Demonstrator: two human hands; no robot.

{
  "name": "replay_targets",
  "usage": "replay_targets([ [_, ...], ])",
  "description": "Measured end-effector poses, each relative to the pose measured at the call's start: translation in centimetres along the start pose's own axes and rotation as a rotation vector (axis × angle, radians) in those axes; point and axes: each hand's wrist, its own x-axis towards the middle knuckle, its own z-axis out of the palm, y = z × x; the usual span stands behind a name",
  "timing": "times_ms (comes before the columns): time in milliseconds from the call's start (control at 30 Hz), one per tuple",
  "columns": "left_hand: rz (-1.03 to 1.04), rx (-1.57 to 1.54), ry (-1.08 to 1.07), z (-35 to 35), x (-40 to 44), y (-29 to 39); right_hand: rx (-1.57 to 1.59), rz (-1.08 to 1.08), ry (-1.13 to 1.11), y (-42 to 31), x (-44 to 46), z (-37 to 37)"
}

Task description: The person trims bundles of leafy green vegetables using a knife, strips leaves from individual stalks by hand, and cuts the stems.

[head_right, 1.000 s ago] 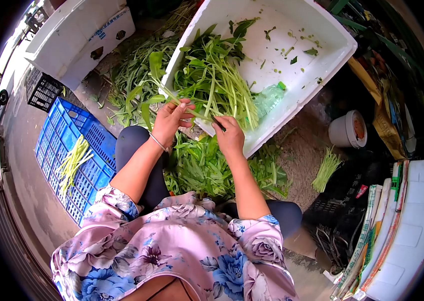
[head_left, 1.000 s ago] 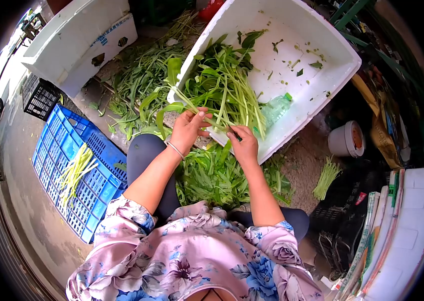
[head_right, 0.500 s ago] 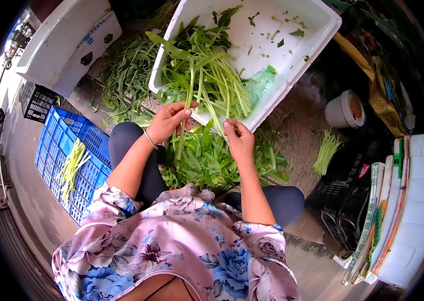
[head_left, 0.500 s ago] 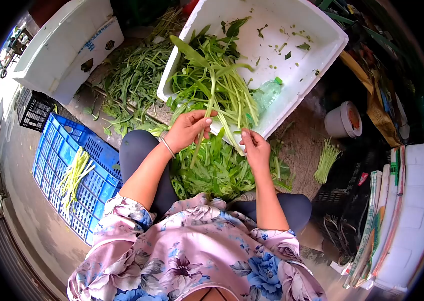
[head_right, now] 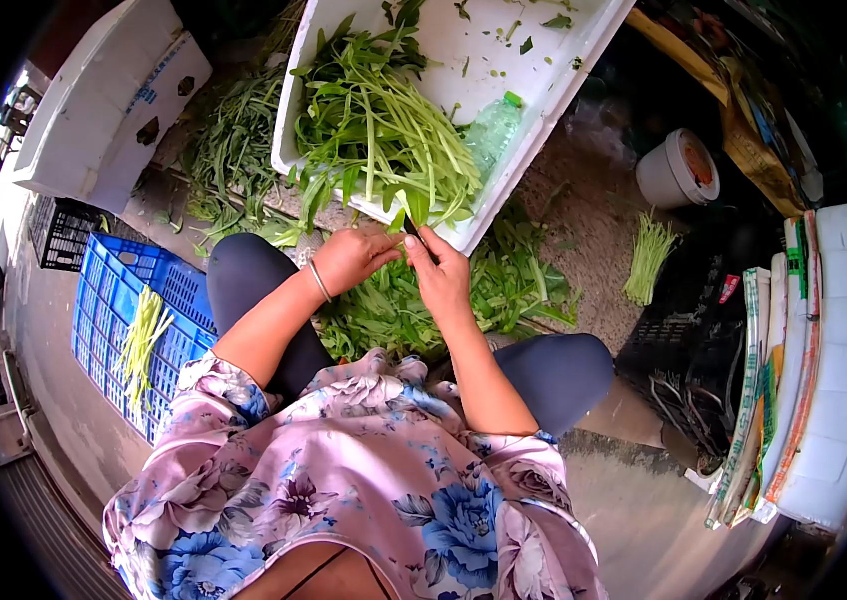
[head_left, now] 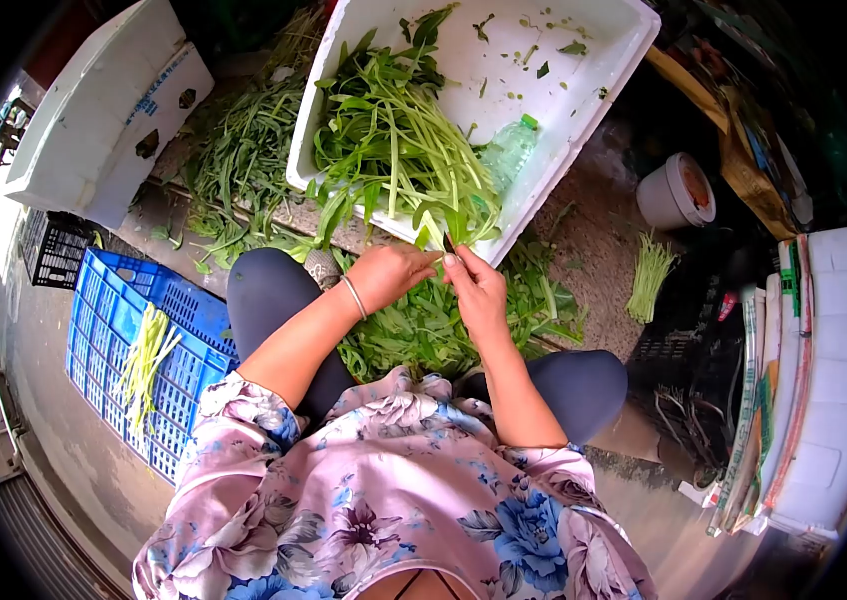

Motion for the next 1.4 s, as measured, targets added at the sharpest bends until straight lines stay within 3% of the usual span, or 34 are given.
replay_targets([
  [100, -0.015, -0.019, -0.025, 0.1, 0.1, 0.2, -0.129, -0.14, 0.137, 1.2, -1.0, -0.3],
  [167, -0.036, -0.063, -0.024, 0.2, 0.1, 0.1, -0.373, -0.395, 0.464, 1.1, -2.1, -1.1],
  [200, -0.026, -0.083, -0.035, 0.2, 0.0, 0.0, -0.279, -0.381, 0.579, 2.7, -1.9, -2.0],
  [267, -0.018, -0.108, -0.046, -0.1, -0.2, 0.0, 0.258, 0.108, 0.394, 2.0, -3.2, -4.0],
  [333, -0.061, -0.23, -0.098, -0.6, -0.1, 0.2, 0.749, 0.349, 0.009, 1.1, -4.2, -5.1],
  [400, -0.052, -0.285, -0.107, -0.6, -0.2, 0.1, 0.985, 0.343, -0.28, 1.3, -4.2, -5.8],
  [467, -0.153, -0.352, -0.285, -0.9, -0.3, 0.3, 1.015, 0.33, -0.238, 1.0, -3.1, -6.1],
  [533, -0.142, -0.377, -0.3, -0.9, -0.6, 0.3, 0.939, 0.344, -0.232, 0.6, -1.7, -6.2],
  [600, -0.31, -0.536, -0.426, -1.1, -0.8, 0.3, 0.885, 0.36, -0.166, 0.7, -1.0, -6.2],
  [733, -0.275, -0.552, -0.432, -1.4, -1.3, -0.3, 0.804, 0.363, -0.231, 1.3, -1.1, -7.0],
  [867, -0.264, -0.539, -0.464, -1.6, -1.4, -0.9, 0.451, 0.357, -0.085, 1.6, -2.0, -7.4],
  [933, -0.32, -0.546, -0.445, -2.1, -1.5, -0.7, -0.032, 0.273, 0.09, 4.1, -2.0, -8.9],
  [967, -0.374, -0.548, -0.422, -2.3, -1.5, -0.8, -0.037, 0.271, 0.084, 4.5, -2.3, -9.2],
  [1033, -0.407, -0.645, -0.296, -1.8, -1.5, -1.5, -0.824, 0.538, -0.322, 3.3, -3.1, -9.2],
  [1067, -0.435, -0.739, -0.175, -1.5, -1.4, -1.9, -0.822, 0.672, -0.457, 2.7, -3.3, -8.7],
  [1133, -0.436, -0.82, -0.07, -2.9, -0.8, -1.1, -0.635, 0.679, -0.521, 0.8, -2.5, -8.0],
  [1233, -0.556, -0.98, 0.224, -4.3, -0.2, -1.0, -0.387, 0.143, -0.195, 0.6, 2.4, -6.3],
  [1267, -0.554, -0.978, 0.231, -4.0, -0.2, -1.4, -0.413, 0.118, -0.104, -0.4, 4.9, -5.4],
  [1300, -0.585, -1.059, 0.371, -3.9, 0.0, -1.6, -0.592, -0.041, 0.037, -1.1, 7.3, -4.3],
  [1333, -0.614, -1.138, 0.514, -3.9, 0.2, -1.8, -0.528, -0.032, 0.11, -2.2, 9.7, -2.9],
  [1400, -0.663, -1.169, 0.619, -4.1, 0.7, -1.9, -0.728, -0.273, 0.206, -3.3, 14.6, -0.5],
])
